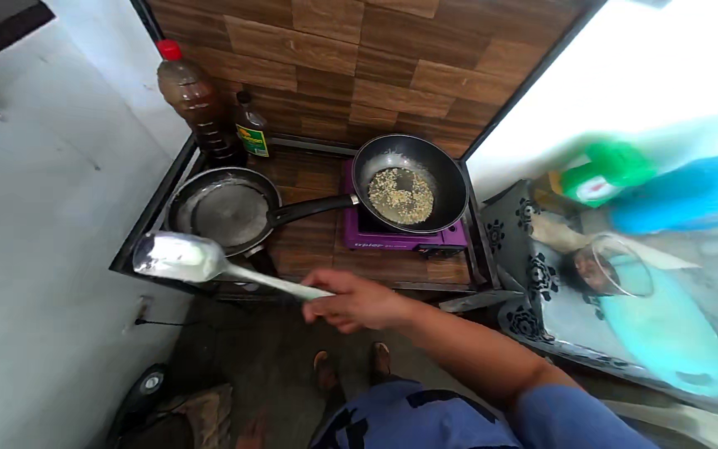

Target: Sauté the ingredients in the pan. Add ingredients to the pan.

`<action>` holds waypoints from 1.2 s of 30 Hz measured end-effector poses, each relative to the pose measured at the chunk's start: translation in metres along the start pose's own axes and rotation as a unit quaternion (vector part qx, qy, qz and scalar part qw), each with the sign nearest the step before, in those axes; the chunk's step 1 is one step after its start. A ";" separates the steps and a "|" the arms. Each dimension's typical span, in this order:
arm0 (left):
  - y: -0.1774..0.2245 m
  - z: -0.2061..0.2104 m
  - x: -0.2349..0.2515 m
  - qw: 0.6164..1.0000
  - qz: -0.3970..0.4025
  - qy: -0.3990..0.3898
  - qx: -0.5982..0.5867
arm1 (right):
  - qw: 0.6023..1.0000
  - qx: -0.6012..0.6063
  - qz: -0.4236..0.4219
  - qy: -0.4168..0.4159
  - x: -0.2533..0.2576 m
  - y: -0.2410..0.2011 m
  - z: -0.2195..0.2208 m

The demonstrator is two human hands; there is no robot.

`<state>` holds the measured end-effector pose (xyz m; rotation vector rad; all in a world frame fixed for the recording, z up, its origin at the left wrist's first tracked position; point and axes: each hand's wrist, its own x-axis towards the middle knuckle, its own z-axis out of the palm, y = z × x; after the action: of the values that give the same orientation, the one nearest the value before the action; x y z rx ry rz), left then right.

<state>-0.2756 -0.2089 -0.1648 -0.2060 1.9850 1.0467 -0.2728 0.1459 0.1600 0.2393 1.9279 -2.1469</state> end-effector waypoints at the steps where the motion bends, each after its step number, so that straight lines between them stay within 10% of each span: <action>1: 0.022 0.004 0.014 0.999 -0.007 -0.030 -0.008 | 0.995 -0.080 -0.049 0.044 -0.036 -0.011 -0.015; 6: 0.100 0.024 0.023 0.998 0.008 -0.056 -0.010 | 0.746 -0.553 -0.060 0.366 -0.183 -0.029 -0.089; 9: 0.094 0.024 0.036 0.996 -0.014 -0.049 0.078 | 0.658 -0.637 0.057 0.398 -0.220 -0.030 -0.108; 12: 0.116 0.029 0.034 0.949 0.007 -0.084 0.304 | 0.652 -0.635 0.190 0.368 -0.204 -0.033 -0.116; 15: 0.214 0.054 -0.020 0.918 0.224 -0.139 0.297 | 0.674 -0.595 0.253 0.358 -0.155 -0.033 -0.135; 20: 0.378 0.074 -0.072 0.711 0.621 0.087 0.319 | 0.693 -0.560 0.189 0.413 -0.102 -0.029 -0.183; 27: 0.482 0.049 -0.043 0.734 0.419 0.167 0.506 | 0.709 -0.597 0.150 0.345 -0.096 -0.011 -0.188; 36: 0.493 0.006 -0.041 0.790 0.366 -0.033 0.491 | 0.646 -0.638 0.108 0.405 -0.212 -0.033 -0.111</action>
<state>-0.4894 0.0995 0.1582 1.2266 2.3109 0.2726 -0.0844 0.2745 0.2390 1.1210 3.0544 -0.0238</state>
